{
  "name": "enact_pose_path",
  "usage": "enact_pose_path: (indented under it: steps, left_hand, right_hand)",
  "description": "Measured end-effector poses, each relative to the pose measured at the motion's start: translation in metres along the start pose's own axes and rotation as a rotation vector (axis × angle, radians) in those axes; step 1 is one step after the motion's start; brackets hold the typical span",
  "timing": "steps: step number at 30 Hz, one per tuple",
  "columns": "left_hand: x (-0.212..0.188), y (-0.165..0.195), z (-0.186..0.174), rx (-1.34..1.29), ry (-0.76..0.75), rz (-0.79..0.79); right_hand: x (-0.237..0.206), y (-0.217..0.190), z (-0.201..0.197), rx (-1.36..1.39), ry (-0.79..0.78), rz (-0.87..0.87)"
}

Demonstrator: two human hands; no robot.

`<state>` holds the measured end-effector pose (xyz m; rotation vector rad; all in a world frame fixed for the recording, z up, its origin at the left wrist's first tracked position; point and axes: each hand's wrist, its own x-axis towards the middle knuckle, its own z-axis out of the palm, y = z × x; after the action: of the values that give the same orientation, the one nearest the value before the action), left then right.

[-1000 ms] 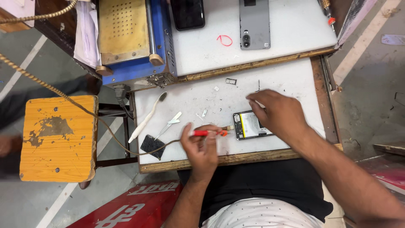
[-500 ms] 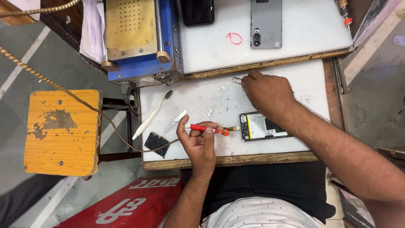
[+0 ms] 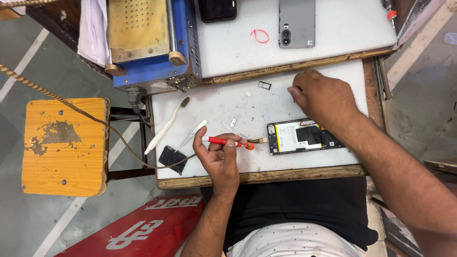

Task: The person repairs a disassembled smartphone at a workbench. They use a red-handled screwdriver on the phone's internals, connect a charging cable to the phone, press and reposition internal components, lift the phone to view it, and continue manipulating the board and battery area by hand.

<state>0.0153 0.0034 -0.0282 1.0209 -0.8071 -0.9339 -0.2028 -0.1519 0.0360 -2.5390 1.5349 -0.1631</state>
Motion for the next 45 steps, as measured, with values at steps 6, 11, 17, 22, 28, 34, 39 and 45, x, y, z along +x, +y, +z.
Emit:
enact_pose_path:
  steps: [6, 11, 17, 22, 28, 34, 39, 45]
  left_hand:
    - [0.001, 0.0, -0.001, 0.008, 0.004, 0.011]
    - [0.002, 0.002, -0.002, 0.036, -0.005, 0.015]
    - [0.003, 0.004, -0.001, 0.019, 0.007, -0.01]
    - [0.001, 0.005, 0.001, 0.025, 0.015, 0.013]
    - [-0.002, 0.005, -0.001, 0.081, -0.028, 0.034]
    - [-0.009, 0.004, -0.002, 0.139, -0.073, 0.108]
    - [-0.038, 0.013, 0.007, 0.18, -0.23, 0.28]
    - [-0.057, 0.024, 0.018, 0.237, -0.454, 0.434]
  right_hand:
    - [0.007, -0.017, 0.009, -0.011, 0.077, -0.127]
    - [0.022, -0.032, 0.01, -0.171, -0.053, -0.147]
    - [0.029, -0.037, 0.001, -0.25, -0.049, -0.245]
    - [-0.011, -0.013, -0.008, 0.277, 0.113, 0.008]
    - [-0.107, 0.013, 0.001, 0.615, 0.278, 0.173]
    - [-0.148, -0.017, 0.032, 0.704, 0.275, 0.198]
    - [-0.149, -0.062, 0.048, 0.753, 0.283, 0.073]
    - [-0.149, -0.068, 0.047, 0.594, 0.273, -0.026]
